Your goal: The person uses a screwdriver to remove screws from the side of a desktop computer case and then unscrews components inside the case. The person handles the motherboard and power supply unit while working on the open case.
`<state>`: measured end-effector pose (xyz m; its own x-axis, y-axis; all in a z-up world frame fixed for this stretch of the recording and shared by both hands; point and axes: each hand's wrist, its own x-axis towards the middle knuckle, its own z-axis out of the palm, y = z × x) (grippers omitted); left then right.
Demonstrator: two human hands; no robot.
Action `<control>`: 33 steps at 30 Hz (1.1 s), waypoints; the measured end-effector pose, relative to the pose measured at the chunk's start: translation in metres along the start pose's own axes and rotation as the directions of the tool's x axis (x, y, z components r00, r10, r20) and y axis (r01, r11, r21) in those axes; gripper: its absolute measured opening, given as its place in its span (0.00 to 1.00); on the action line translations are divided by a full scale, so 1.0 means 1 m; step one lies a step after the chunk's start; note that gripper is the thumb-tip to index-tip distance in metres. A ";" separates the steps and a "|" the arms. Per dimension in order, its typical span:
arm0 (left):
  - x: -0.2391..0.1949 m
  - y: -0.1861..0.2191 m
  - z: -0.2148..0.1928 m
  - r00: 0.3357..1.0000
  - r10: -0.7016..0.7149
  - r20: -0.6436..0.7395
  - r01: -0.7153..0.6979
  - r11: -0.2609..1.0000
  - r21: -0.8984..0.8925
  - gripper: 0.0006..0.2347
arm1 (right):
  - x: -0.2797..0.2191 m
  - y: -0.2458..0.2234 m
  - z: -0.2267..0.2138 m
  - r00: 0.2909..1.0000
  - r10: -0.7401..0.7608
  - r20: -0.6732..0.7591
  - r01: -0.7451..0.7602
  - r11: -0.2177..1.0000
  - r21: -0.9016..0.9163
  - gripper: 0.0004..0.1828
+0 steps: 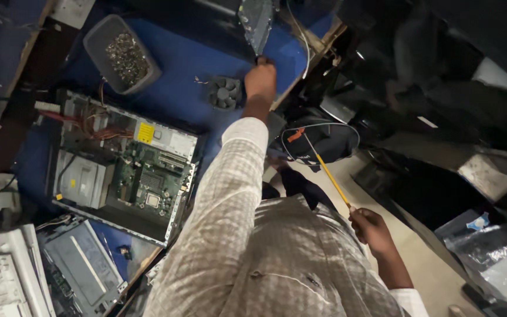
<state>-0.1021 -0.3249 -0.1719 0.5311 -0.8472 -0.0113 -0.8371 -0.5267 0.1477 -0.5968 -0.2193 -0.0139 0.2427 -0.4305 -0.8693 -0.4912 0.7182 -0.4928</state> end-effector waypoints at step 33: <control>-0.302 -0.081 -0.031 0.846 -0.292 0.447 0.001 -0.836 -0.549 0.05 | 0.055 -0.088 0.081 0.852 -0.087 0.516 0.397 0.750 -0.529 0.19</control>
<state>-0.1903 -0.0241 -0.1496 0.6352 -0.5933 -0.4944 0.7722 0.4773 0.4194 -0.4727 -0.2619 -0.0218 0.6812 -0.1471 -0.7172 -0.7147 0.0791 -0.6950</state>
